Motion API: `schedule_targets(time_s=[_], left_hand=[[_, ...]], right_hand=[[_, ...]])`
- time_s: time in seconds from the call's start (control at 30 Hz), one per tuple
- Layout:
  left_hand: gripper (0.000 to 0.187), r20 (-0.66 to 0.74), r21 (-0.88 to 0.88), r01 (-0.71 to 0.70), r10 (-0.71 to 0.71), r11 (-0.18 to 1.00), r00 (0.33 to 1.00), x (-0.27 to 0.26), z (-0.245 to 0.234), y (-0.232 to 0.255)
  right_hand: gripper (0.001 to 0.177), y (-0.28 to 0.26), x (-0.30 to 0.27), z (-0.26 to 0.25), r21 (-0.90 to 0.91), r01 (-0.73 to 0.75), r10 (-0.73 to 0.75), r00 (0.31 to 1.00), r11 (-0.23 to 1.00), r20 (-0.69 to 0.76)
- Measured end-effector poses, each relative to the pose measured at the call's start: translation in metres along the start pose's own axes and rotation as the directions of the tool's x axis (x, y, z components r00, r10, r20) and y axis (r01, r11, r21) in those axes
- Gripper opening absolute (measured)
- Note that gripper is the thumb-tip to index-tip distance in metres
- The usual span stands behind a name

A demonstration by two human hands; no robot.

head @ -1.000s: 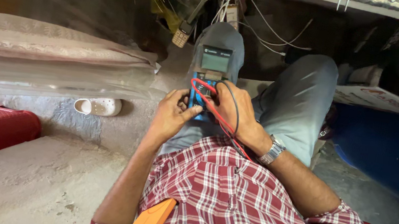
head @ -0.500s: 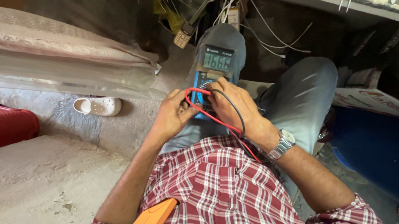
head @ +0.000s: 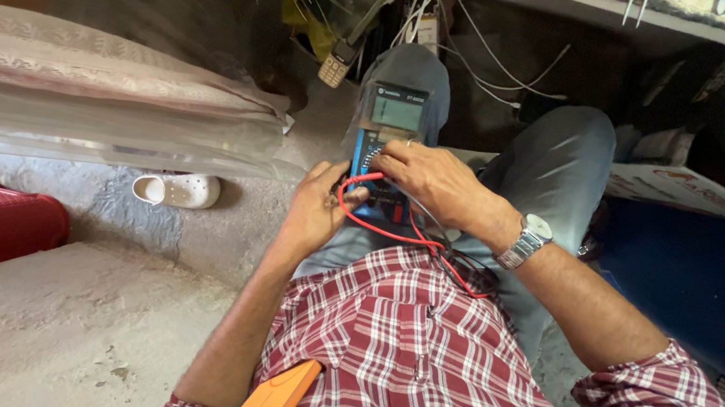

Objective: The person uses a hot air gun and tweezers to heat and adjust components on a small green circuit board. They then use a multimeter to test electrical continuity on the board.

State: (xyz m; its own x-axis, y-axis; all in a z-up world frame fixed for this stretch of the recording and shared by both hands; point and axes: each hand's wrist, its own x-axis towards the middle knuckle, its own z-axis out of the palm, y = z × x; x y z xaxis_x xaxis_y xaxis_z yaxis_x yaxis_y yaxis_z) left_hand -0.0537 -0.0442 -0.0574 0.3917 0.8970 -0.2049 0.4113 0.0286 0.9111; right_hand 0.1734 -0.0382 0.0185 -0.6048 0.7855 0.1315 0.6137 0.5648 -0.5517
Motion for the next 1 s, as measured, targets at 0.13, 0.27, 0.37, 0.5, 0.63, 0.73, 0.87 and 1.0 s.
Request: schedule_targets(time_s=[0.13, 0.27, 0.37, 0.5, 0.63, 0.73, 0.87, 1.0], left_hand=[[0.051, -0.004, 0.072, 0.026, -0.026, 0.997, 1.000, 0.000, 0.001, -0.002], [0.053, -0.003, 0.049, 0.045, -0.045, 0.998, 0.999, 0.002, 0.000, -0.002], [0.054, 0.020, 0.029, 0.098, -0.099, 0.995, 0.995, 0.000, -0.002, -0.002], [0.053, 0.028, 0.035, 0.071, -0.072, 0.997, 0.997, 0.003, -0.008, 0.006], [0.053, -0.075, 0.300, -0.057, 0.083, 0.952, 0.994, 0.002, -0.020, 0.037], [0.049, -0.097, 0.276, -0.080, 0.110, 0.958, 0.989, 0.005, -0.022, 0.068], [0.035, 0.095, 0.044, -0.367, 0.362, 0.929, 0.927, 0.015, 0.003, 0.109], [0.035, 0.253, -0.129, -0.462, 0.479, 0.878, 0.840, 0.022, 0.029, 0.139]], right_hand=[[0.030, -0.004, -0.002, 0.001, -0.002, -0.053, 0.052, 0.996, 0.999, -0.068], [0.023, -0.005, -0.010, 0.006, 0.238, -0.164, 0.225, 0.939, 0.957, -0.260], [0.010, -0.003, -0.039, 0.014, 0.452, -0.276, 0.472, 0.782, 0.848, -0.407], [0.019, 0.006, -0.085, 0.027, 0.862, -0.225, 0.846, 0.412, 0.454, -0.338], [0.033, 0.003, -0.127, 0.016, 0.976, 0.173, 0.946, 0.271, 0.136, -0.179], [0.041, -0.011, -0.138, 0.002, 0.974, 0.121, 0.945, 0.246, 0.189, -0.214], [0.040, -0.035, -0.133, -0.014, 0.868, -0.118, 0.757, 0.554, 0.483, -0.346], [0.033, -0.057, -0.120, -0.029, 0.680, -0.305, 0.641, 0.700, 0.667, -0.314]])
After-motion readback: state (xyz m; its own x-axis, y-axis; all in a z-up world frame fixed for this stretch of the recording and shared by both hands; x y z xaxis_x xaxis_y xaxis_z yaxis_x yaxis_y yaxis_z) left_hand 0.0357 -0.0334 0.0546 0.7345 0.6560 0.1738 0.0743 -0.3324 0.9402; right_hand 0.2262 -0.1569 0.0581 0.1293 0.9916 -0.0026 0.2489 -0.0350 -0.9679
